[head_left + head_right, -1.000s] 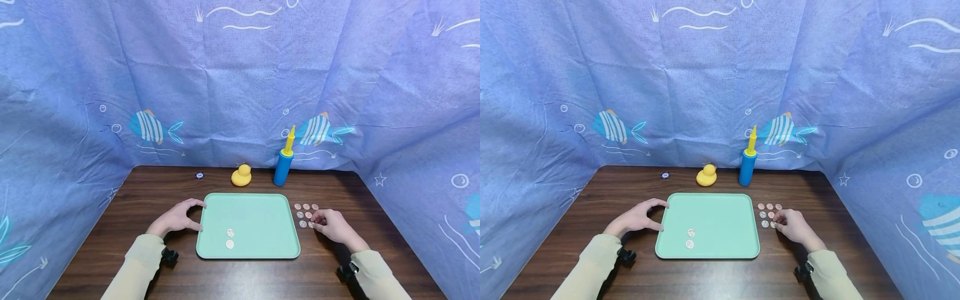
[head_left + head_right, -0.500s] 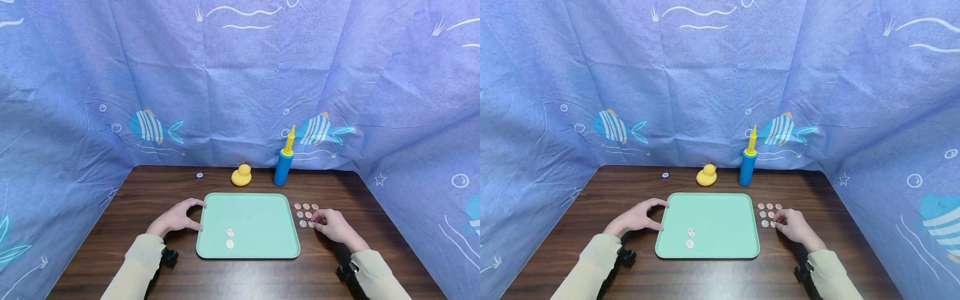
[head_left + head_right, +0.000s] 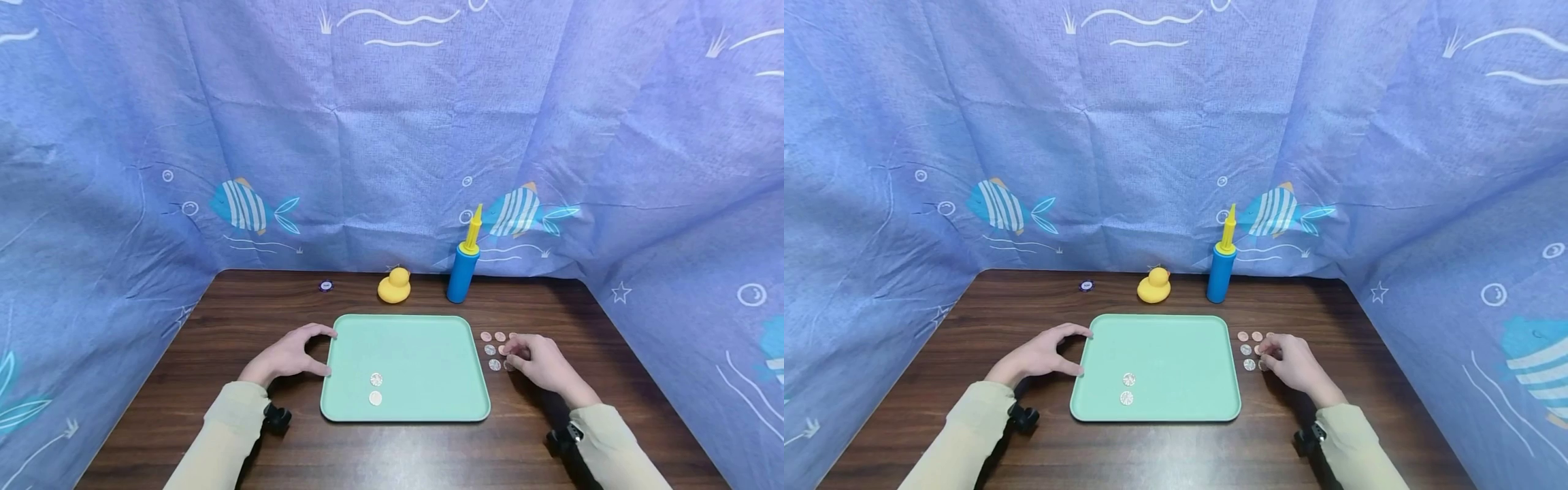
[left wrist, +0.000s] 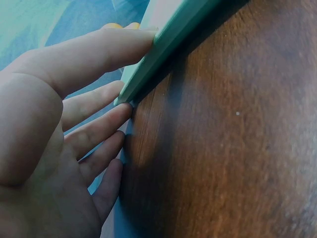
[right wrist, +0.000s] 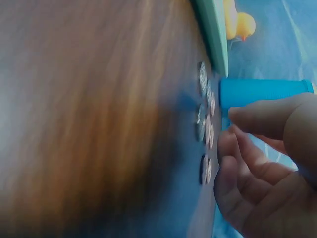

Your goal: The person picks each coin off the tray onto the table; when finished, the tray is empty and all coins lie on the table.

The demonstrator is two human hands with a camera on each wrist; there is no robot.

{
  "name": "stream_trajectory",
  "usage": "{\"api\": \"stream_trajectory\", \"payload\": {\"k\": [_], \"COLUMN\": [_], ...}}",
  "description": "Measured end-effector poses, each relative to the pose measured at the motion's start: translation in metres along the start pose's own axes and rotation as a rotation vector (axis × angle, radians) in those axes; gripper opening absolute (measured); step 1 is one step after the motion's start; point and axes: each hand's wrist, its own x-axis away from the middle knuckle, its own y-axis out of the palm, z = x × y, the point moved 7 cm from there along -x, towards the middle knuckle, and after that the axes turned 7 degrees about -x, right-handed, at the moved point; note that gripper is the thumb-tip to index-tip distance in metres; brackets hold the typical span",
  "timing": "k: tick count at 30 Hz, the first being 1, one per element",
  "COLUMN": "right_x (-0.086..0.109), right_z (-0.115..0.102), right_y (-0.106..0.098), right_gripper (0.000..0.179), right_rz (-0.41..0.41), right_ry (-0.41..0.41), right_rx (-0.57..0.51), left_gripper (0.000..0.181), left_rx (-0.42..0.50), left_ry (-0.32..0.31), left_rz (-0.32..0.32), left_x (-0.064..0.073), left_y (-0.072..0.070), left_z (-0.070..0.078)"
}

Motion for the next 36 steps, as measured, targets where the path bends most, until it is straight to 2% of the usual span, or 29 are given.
{"api": "stream_trajectory", "payload": {"k": [3,10,18,25,36], "right_x": [-0.006,-0.021,-0.036,-0.050,-0.060], "right_z": [-0.008,-0.035,-0.077,-0.113,-0.167], "right_y": [0.004,0.019,0.041,0.068,0.119], "right_gripper": [0.017,0.011,0.007,0.010,0.011], "right_rz": [-0.015,-0.106,-0.190,-0.283,-0.438], "right_ry": [-0.030,-0.099,-0.169,-0.268,-0.360], "right_rx": [-0.025,-0.089,-0.071,-0.111,-0.066], "left_gripper": [0.071,0.070,0.069,0.069,0.070], "left_rx": [-0.003,-0.001,0.004,0.008,0.014], "left_ry": [-0.001,-0.005,-0.012,-0.018,-0.012], "left_rz": [0.001,0.004,0.004,0.004,0.008], "left_x": [0.000,0.000,-0.001,-0.001,0.000], "left_y": [0.000,0.001,0.001,0.001,0.001], "left_z": [0.000,-0.001,-0.002,-0.003,-0.003]}}
